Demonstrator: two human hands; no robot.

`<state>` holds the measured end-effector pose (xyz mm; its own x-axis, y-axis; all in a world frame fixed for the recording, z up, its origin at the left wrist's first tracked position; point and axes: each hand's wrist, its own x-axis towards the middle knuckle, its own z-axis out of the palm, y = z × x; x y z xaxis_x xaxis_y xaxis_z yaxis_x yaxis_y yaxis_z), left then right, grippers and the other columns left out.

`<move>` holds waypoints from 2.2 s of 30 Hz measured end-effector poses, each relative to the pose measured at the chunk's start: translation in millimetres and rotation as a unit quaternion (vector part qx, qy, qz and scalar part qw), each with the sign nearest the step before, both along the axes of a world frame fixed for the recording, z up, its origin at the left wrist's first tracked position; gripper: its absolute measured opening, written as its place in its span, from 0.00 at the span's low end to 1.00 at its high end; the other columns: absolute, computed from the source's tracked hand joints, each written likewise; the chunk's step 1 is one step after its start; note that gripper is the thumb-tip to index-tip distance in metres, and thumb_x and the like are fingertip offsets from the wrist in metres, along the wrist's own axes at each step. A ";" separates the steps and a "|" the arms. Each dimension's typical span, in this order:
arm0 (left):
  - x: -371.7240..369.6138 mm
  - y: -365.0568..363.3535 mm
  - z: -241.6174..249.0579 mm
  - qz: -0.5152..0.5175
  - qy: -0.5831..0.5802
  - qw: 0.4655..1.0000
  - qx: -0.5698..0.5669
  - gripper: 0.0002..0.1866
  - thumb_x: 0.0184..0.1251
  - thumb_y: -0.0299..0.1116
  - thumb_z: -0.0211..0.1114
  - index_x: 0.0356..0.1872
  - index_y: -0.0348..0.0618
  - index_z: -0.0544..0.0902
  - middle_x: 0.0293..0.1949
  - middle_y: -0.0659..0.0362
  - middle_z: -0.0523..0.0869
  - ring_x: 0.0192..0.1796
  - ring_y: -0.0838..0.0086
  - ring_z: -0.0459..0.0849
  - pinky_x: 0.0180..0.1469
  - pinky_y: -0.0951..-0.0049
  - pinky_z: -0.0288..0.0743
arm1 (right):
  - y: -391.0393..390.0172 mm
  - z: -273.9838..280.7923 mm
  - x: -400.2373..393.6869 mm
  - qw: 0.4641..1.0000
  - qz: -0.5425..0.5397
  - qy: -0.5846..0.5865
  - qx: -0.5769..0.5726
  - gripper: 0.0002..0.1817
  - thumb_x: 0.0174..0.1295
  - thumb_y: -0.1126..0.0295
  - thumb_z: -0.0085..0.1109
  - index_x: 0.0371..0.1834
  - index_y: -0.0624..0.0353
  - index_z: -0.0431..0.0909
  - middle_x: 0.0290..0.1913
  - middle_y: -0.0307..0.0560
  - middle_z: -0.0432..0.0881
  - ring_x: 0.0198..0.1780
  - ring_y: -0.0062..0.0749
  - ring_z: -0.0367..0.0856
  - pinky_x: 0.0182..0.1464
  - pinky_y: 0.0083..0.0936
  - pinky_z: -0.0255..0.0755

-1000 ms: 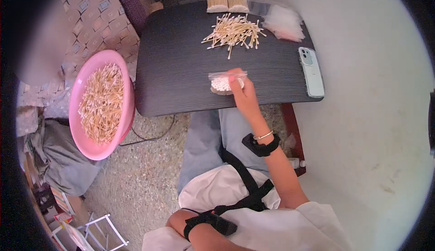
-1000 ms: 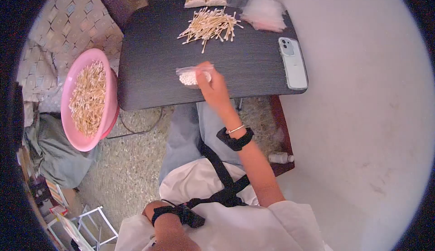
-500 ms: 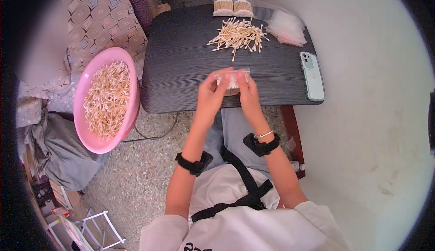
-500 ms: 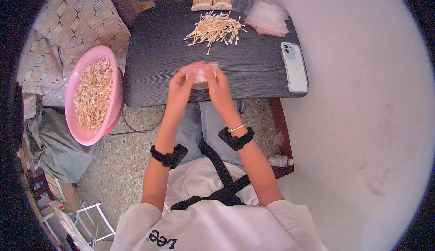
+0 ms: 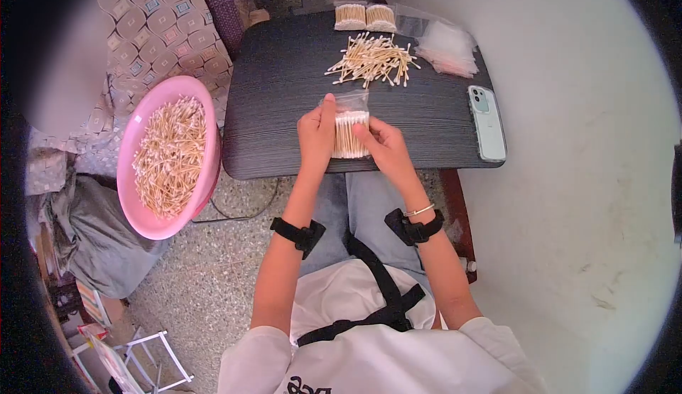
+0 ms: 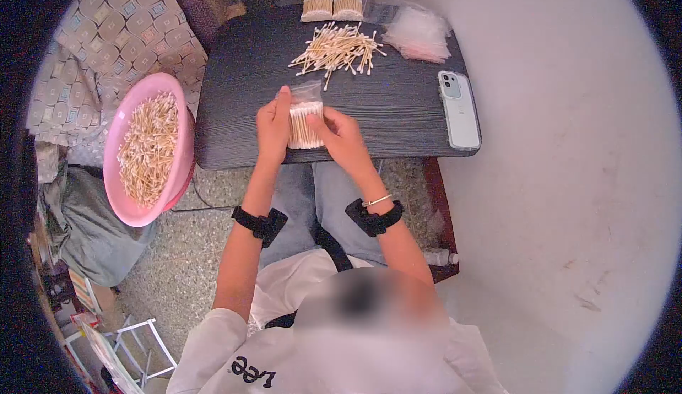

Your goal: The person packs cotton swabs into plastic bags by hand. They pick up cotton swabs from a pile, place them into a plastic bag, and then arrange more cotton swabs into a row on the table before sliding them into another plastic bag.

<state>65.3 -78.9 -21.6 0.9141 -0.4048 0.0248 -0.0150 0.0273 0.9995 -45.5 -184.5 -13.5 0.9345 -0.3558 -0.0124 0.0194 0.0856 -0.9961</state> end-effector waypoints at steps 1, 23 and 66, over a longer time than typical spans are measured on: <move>0.8 0.3 1.6 0.006 -0.019 1.000 0.008 0.25 0.75 0.46 0.58 0.30 0.32 0.88 0.24 0.58 0.87 0.27 0.82 0.80 0.32 0.76 0.73 | -0.1 1.1 0.9 1.000 0.000 0.011 0.010 0.16 0.71 0.61 0.59 0.48 0.65 0.80 0.38 0.38 0.81 0.45 0.17 0.75 0.47 0.20 0.70; 27.6 17.2 -9.2 -0.036 -0.073 0.996 0.047 0.23 0.75 0.45 0.58 0.29 0.35 0.88 0.18 0.60 0.84 0.22 0.84 0.78 0.27 0.76 0.69 | -51.2 -16.1 55.7 0.831 -0.267 0.041 -0.486 0.22 0.55 0.65 0.69 0.51 0.64 0.79 0.47 0.53 0.79 0.51 0.49 0.74 0.54 0.41 0.70; -91.1 59.3 55.6 -0.178 -0.122 0.967 0.136 0.09 0.74 0.30 0.58 0.47 0.38 0.81 0.33 0.50 0.87 0.35 0.63 0.88 0.37 0.66 0.77 | 3.5 47.4 -76.5 0.990 0.063 0.088 -0.087 0.10 0.74 0.66 0.52 0.47 0.61 0.79 0.26 0.35 0.74 0.28 0.17 0.70 0.31 0.18 0.66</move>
